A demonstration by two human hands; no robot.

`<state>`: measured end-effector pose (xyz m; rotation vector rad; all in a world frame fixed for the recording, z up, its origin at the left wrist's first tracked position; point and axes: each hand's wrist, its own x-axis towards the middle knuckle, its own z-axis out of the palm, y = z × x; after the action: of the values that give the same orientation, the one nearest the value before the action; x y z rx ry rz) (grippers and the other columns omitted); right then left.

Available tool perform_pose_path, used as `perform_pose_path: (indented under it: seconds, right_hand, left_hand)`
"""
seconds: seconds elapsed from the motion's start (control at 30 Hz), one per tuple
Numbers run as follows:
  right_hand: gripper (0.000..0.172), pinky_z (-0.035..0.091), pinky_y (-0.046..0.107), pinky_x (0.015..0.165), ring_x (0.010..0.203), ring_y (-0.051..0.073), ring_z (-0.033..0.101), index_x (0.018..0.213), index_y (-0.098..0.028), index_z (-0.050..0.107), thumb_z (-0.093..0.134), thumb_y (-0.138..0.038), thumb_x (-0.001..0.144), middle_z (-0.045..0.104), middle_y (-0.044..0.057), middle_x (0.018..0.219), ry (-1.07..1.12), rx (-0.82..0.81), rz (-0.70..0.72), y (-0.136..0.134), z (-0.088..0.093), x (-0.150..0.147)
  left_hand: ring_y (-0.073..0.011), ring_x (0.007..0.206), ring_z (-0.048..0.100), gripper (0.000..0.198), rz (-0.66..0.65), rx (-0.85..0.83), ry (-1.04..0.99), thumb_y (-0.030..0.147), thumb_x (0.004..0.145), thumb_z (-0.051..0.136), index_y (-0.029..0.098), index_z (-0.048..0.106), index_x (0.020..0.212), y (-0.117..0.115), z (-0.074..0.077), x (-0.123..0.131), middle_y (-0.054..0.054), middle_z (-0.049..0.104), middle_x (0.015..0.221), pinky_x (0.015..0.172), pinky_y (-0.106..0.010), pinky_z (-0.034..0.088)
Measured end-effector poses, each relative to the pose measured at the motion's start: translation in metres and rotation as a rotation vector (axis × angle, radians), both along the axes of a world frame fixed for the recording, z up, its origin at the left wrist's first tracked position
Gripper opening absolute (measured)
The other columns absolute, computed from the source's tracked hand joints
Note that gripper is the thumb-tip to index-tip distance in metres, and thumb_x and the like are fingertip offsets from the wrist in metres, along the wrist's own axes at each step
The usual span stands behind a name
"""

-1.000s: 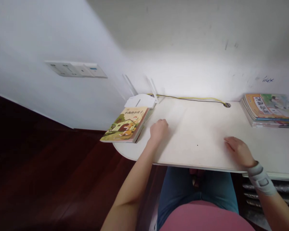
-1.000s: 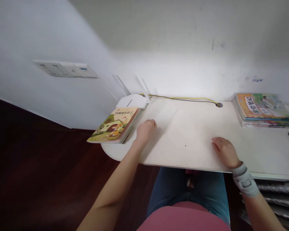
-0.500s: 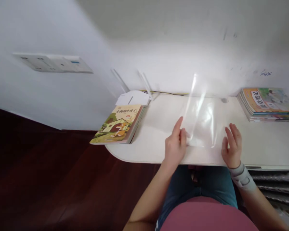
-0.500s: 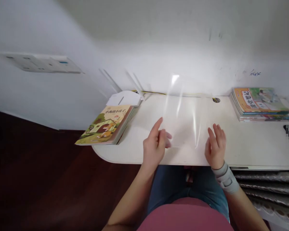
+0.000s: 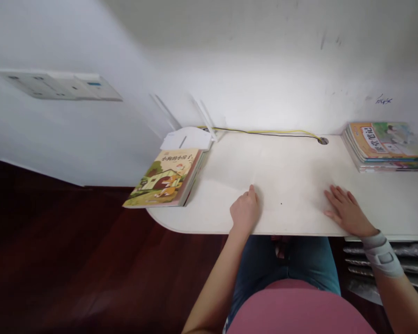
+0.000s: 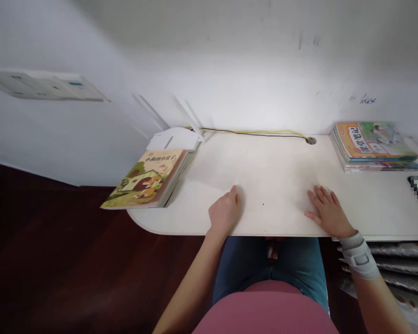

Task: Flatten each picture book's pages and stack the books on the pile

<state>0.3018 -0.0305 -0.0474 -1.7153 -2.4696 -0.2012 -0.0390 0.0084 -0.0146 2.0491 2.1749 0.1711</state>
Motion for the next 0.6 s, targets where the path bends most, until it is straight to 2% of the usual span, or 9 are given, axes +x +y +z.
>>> perform_pose_path:
  seconds: [0.2, 0.3, 0.4, 0.5, 0.57, 0.6]
  right_hand:
    - [0.052, 0.033, 0.056, 0.105, 0.137, 0.03, 0.034, 0.142, -0.022, 0.039, 0.037, -0.043, 0.094, 0.04, 0.013, 0.148, 0.016, 0.025, -0.022, -0.009, -0.004, 0.018]
    - [0.052, 0.035, 0.056, 0.104, 0.136, 0.031, 0.037, 0.139, -0.024, 0.043, 0.042, -0.043, 0.092, 0.044, 0.012, 0.145, 0.076, 0.047, -0.015, -0.011, -0.01, 0.024]
    - [0.052, 0.038, 0.056, 0.103, 0.131, 0.033, 0.042, 0.134, -0.022, 0.049, 0.047, -0.046, 0.089, 0.049, 0.014, 0.14, 0.184, 0.107, -0.008, -0.013, -0.015, 0.034]
    - [0.05, 0.041, 0.054, 0.102, 0.13, 0.032, 0.044, 0.131, -0.022, 0.051, 0.05, -0.046, 0.087, 0.05, 0.014, 0.138, 0.338, 0.182, 0.007, -0.014, -0.017, 0.043]
    - [0.05, 0.041, 0.052, 0.103, 0.131, 0.031, 0.042, 0.132, -0.022, 0.049, 0.051, -0.044, 0.088, 0.047, 0.014, 0.141, 0.407, 0.21, 0.02, -0.015, -0.017, 0.044]
    - [0.05, 0.041, 0.052, 0.103, 0.132, 0.032, 0.042, 0.133, -0.021, 0.048, 0.051, -0.043, 0.088, 0.045, 0.014, 0.142, 0.415, 0.217, 0.024, -0.015, -0.017, 0.044]
  left_hand:
    - [-0.0274, 0.088, 0.066, 0.041, -0.079, -0.021, 0.002, 0.032, 0.095, 0.032, 0.016, 0.049, 0.129, -0.004, 0.002, 0.008, -0.013, 0.067, 0.095, 0.069, -0.036, 0.048]
    - [-0.028, 0.088, 0.065, 0.043, -0.101, -0.029, 0.007, 0.036, 0.095, 0.036, 0.017, 0.047, 0.132, 0.001, 0.016, -0.003, -0.014, 0.066, 0.1, 0.071, -0.037, 0.048]
    - [-0.0302, 0.099, 0.062, 0.046, -0.035, 0.092, 0.085, 0.036, 0.094, 0.036, 0.016, 0.045, 0.135, 0.018, 0.041, -0.038, -0.017, 0.063, 0.111, 0.08, -0.039, 0.048]
    - [-0.0359, 0.123, 0.046, 0.048, 0.118, 0.241, 0.182, 0.032, 0.092, 0.042, 0.008, 0.045, 0.134, 0.041, 0.061, -0.091, -0.022, 0.05, 0.133, 0.097, -0.045, 0.04]
    - [-0.0417, 0.129, 0.039, 0.053, 0.248, 0.196, 0.212, 0.031, 0.09, 0.046, 0.0, 0.043, 0.133, 0.053, 0.064, -0.123, -0.029, 0.042, 0.139, 0.1, -0.052, 0.036]
    - [-0.0441, 0.127, 0.04, 0.053, 0.28, 0.145, 0.199, 0.03, 0.089, 0.048, -0.003, 0.045, 0.13, 0.057, 0.063, -0.136, -0.033, 0.043, 0.136, 0.097, -0.055, 0.037]
